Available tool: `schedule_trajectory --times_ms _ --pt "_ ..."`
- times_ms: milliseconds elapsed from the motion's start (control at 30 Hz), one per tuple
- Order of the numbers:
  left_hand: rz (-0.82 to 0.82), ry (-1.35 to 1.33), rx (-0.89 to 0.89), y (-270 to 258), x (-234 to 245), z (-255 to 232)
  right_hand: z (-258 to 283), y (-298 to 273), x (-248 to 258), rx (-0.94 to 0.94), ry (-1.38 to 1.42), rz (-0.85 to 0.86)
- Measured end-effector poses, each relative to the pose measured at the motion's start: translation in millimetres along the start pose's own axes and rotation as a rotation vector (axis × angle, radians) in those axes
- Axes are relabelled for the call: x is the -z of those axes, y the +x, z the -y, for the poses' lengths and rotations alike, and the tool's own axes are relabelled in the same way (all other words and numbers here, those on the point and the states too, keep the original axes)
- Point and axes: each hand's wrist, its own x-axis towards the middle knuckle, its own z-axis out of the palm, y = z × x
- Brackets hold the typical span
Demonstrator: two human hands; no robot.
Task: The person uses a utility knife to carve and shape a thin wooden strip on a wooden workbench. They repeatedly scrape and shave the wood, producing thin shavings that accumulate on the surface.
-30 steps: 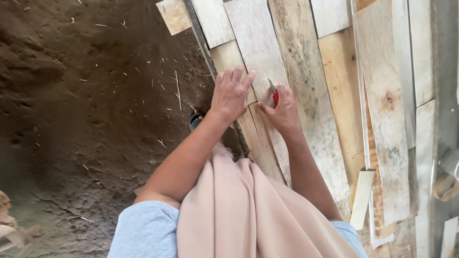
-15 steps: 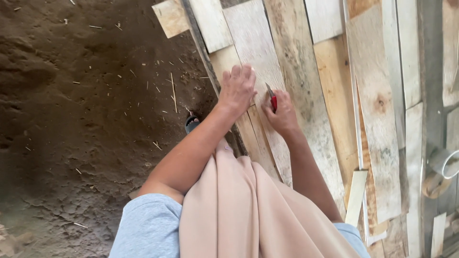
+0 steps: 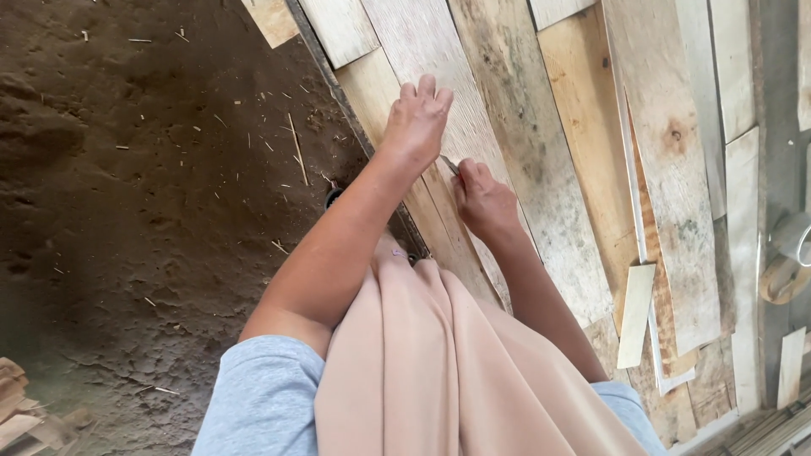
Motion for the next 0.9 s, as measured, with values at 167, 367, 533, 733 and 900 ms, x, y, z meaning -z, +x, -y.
schedule_trajectory --times_ms 167,367,533,733,900 --pt "0.035 0.03 0.036 2.7 -2.6 -11.6 2.6 2.7 -2.6 -0.024 -0.021 0.003" --pt "0.132 -0.142 0.128 -5.1 3.9 -19.8 8.0 3.0 6.0 -0.036 -0.07 0.084" --pt "0.122 -0.119 0.178 -0.9 0.0 -23.1 15.5 2.3 20.4 0.013 -0.068 0.124" --pt "0.079 -0.135 0.207 -8.2 -1.7 -30.9 22.6 -2.0 32.6 -0.089 -0.025 0.275" --pt "0.04 -0.104 0.179 -4.0 -13.4 -26.6 21.9 -7.2 31.0 -0.105 -0.024 0.27"
